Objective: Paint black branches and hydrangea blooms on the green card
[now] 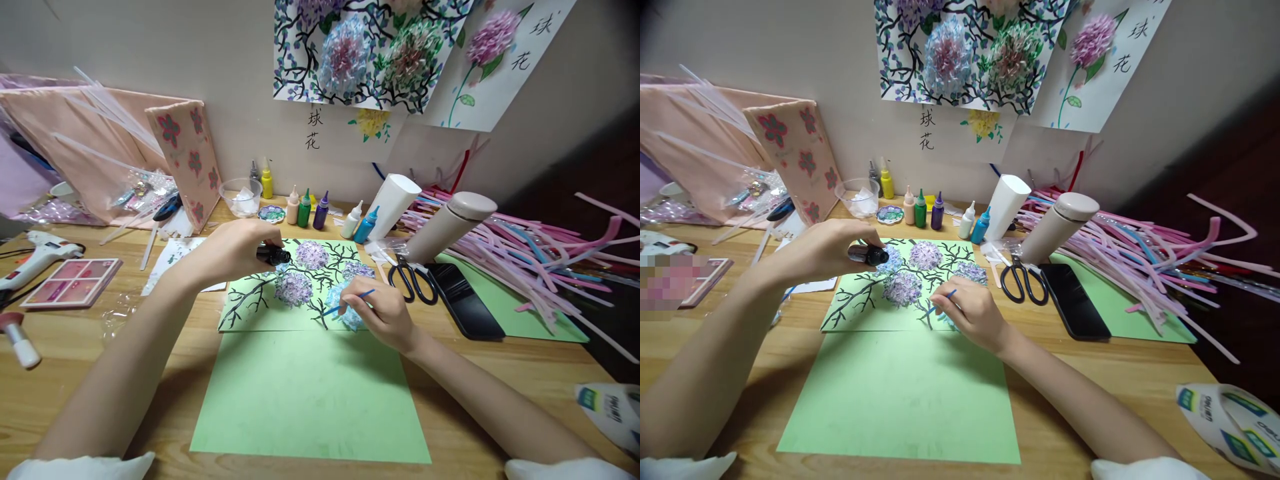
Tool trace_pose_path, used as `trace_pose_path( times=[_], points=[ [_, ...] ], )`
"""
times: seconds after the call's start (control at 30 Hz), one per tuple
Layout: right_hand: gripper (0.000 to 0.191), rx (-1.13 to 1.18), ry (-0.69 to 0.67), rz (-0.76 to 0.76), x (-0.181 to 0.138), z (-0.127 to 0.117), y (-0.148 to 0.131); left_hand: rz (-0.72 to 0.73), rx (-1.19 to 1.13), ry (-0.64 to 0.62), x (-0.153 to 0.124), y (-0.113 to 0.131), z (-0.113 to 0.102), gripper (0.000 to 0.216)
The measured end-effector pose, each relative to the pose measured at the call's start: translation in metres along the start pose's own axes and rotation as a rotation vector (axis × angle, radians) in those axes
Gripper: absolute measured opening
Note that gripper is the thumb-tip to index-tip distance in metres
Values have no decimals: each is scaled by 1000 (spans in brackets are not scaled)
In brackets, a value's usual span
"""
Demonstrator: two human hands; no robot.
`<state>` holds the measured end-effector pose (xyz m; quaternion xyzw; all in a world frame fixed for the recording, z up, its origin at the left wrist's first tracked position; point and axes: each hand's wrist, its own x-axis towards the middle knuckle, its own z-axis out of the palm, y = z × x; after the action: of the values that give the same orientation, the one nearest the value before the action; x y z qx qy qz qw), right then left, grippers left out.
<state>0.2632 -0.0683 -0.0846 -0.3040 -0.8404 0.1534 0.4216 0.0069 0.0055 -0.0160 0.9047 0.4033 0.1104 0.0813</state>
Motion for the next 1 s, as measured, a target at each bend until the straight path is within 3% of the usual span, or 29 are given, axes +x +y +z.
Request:
trace_pose_path(
  times=[0.63,1.0],
  points=[
    [26,-16,26,-17,3,-6,-2,-8,-6,1,-2,-1,-3,20],
    [19,-30,-40,-162,0,1,-4,-1,7,-7,-1,4,-2,21]
  ],
)
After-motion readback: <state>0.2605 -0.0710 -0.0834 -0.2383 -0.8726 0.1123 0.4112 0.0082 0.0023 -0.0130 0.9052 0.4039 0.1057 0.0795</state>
